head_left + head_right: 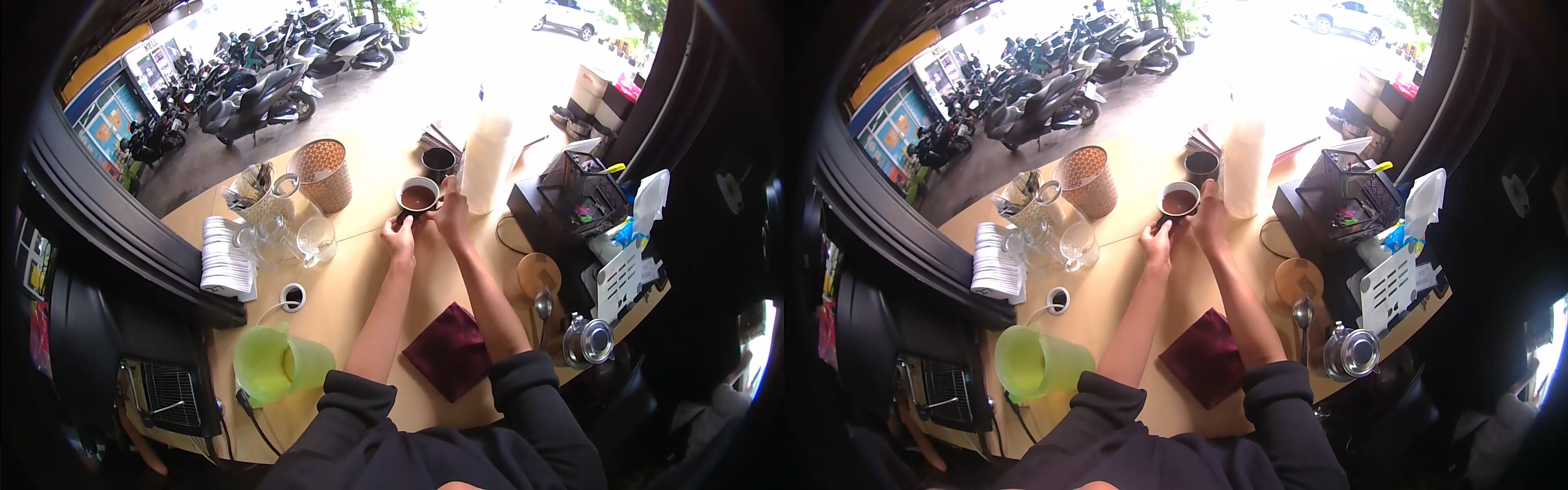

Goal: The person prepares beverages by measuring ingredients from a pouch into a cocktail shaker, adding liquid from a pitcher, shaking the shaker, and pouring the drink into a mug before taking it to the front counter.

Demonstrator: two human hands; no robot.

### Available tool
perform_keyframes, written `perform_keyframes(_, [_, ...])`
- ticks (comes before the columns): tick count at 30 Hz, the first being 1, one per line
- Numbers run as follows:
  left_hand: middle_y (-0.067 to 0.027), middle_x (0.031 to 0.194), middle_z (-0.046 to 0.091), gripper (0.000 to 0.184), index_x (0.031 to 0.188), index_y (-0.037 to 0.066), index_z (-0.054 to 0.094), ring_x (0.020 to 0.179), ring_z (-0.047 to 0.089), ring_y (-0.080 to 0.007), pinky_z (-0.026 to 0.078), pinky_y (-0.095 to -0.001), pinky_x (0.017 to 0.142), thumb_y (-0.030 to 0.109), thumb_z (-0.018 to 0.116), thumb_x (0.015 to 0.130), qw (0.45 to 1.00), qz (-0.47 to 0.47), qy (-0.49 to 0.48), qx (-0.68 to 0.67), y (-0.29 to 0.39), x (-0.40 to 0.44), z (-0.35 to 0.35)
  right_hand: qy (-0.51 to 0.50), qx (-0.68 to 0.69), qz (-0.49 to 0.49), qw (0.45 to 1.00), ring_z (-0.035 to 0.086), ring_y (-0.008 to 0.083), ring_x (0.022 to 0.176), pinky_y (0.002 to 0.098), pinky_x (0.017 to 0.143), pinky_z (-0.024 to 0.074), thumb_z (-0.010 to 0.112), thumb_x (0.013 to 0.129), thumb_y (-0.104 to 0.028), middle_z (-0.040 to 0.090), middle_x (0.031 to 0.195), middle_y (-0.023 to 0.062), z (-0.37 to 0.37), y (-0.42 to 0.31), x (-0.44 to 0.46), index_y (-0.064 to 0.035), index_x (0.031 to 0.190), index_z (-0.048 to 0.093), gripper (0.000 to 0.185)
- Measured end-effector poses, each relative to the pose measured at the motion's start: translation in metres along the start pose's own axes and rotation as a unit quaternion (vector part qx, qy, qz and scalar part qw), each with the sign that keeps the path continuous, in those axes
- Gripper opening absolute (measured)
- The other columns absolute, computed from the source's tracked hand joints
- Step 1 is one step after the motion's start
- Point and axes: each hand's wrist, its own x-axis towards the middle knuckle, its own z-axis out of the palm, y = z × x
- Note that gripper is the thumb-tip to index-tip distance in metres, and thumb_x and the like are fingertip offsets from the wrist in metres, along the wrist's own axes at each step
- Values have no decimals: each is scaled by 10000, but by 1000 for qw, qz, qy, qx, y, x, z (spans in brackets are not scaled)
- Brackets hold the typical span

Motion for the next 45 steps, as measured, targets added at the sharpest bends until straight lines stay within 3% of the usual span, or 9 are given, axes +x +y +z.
perform_keyframes(5, [-100, 887, 622, 184, 970, -47, 546, 732, 599, -141, 515, -272, 646, 48, 632, 838, 998, -15, 25, -60, 0, 21, 12, -8, 36, 38, 999, 654, 287, 727, 379, 634, 517, 849, 525, -22, 630, 745, 138, 13, -6, 15, -45, 998, 433, 630])
perform_keyframes(10, [-91, 861, 628, 183, 952, -34, 580, 753, 591, -146, 495, -283, 657, 122, 615, 863, 998, 21, 57, 31, -8, 43, 12, 9, 66, -22, 998, 673, 209, 642, 321, 541, 528, 751, 599, 79, 634, 683, 130, 40, 11, 32, -14, 889, 461, 421])
perform_keyframes(14, [-90, 836, 627, 159, 950, -26, 557, 688, 609, -150, 519, -284, 596, 113, 590, 882, 999, 14, 39, -28, -8, 51, 15, 5, 66, -28, 997, 688, 199, 681, 309, 565, 538, 731, 625, 88, 638, 693, 124, 50, 17, 40, -4, 850, 472, 355])
perform_keyframes(24, [-73, 792, 626, 162, 951, -27, 541, 611, 606, -140, 497, -264, 552, 116, 583, 888, 999, -24, -9, -45, 8, 66, 18, 5, 25, -17, 1000, 656, 245, 686, 357, 624, 507, 798, 594, -29, 638, 724, 143, 50, 5, 46, -13, 798, 511, 353])
perform_keyframes(30, [-182, 1116, 581, 400, 1134, -31, 483, 998, 588, -252, 472, -336, 855, 190, 643, 841, 998, 19, 46, 42, 6, 61, 15, -22, -13, -45, 999, 641, 348, 743, 422, 659, 505, 794, 600, -58, 645, 770, 151, 42, 3, 37, -36, 860, 519, 379])
perform_keyframes(32, [-224, 1276, 469, 560, 1225, -22, 435, 1186, 462, -301, 377, -378, 986, 252, 677, 801, 983, 74, 47, 160, 38, 21, 17, -33, -26, -65, 997, 635, 342, 803, 418, 687, 501, 800, 600, -86, 642, 860, 164, 32, -2, 24, -38, 869, 524, 389])
perform_keyframes(36, [-237, 1305, 435, 646, 1273, -18, 418, 1212, 431, -332, 358, -390, 1002, 300, 688, 780, 974, 63, -12, 219, 69, -7, -8, -102, -49, -69, 991, 600, 329, 920, 413, 777, 475, 819, 618, -171, 621, 966, 163, -3, -25, -14, -36, 918, 565, 416])
perform_keyframes(39, [-243, 1331, 411, 645, 1280, -4, 418, 1298, 319, -371, 268, -422, 1076, 326, 679, 790, 950, 132, -46, 280, 88, -53, -25, -110, -67, -113, 985, 590, 349, 931, 416, 791, 469, 811, 632, -186, 614, 983, 172, -35, -39, -56, -39, 940, 573, 416])
perform_keyframes(45, [-254, 1357, 386, 600, 1278, 17, 420, 1331, 265, -399, 232, -435, 1099, 313, 662, 815, 907, 205, -175, 325, 68, -137, -71, -60, -12, -89, 994, 587, 351, 944, 407, 829, 463, 787, 664, -190, 599, 1007, 198, -98, -64, -177, -34, 960, 580, 394])
